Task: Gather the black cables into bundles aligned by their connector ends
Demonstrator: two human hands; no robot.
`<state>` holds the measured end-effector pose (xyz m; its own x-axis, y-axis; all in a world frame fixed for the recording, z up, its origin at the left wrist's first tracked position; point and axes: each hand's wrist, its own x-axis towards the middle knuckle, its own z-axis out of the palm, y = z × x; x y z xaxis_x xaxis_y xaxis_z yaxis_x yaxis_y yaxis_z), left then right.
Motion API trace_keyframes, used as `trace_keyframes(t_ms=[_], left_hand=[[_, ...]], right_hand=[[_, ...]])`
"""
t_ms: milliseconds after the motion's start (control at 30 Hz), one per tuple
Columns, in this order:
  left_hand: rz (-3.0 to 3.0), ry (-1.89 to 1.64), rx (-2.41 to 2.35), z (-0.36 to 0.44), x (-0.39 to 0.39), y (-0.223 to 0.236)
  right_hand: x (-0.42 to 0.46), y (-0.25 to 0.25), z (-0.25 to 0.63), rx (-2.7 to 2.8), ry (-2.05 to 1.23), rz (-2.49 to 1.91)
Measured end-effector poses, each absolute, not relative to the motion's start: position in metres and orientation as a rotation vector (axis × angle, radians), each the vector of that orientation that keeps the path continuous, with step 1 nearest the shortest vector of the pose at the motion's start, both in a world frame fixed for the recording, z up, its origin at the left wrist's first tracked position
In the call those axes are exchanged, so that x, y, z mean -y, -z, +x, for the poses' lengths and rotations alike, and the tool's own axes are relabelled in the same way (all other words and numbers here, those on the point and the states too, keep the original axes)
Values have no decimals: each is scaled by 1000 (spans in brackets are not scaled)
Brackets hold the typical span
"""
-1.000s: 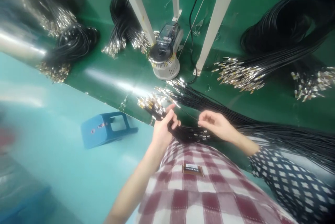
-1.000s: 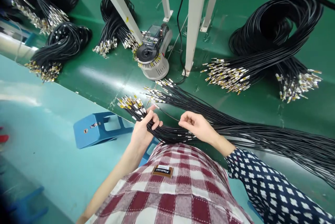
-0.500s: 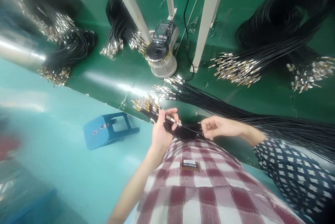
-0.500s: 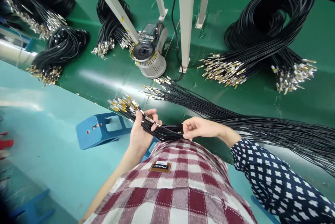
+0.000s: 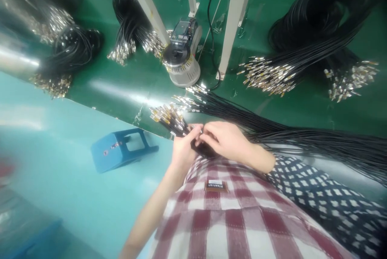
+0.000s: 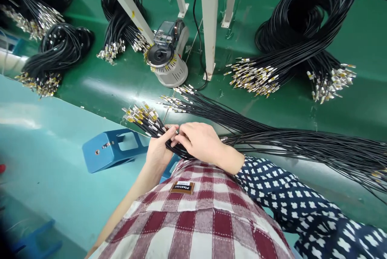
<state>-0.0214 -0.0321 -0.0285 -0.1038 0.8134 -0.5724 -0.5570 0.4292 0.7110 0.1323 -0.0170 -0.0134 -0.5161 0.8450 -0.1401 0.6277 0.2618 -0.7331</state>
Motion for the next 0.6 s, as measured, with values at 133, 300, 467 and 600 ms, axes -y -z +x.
trace_keyframes(t_ms=[133, 300, 467, 600], left_hand=[[209, -1166, -1151, -25, 29, 35], [217, -1135, -1101, -27, 26, 40], [257, -1093, -1071, -27, 25, 30], [276, -1068, -1071, -29, 28, 29]], right_hand=[[51, 42, 180, 2520, -918, -1261], [72, 56, 219, 2386, -962, -1355], [53, 45, 171, 2089, -1224, -1372], [46, 43, 160, 1931, -1390, -1421]])
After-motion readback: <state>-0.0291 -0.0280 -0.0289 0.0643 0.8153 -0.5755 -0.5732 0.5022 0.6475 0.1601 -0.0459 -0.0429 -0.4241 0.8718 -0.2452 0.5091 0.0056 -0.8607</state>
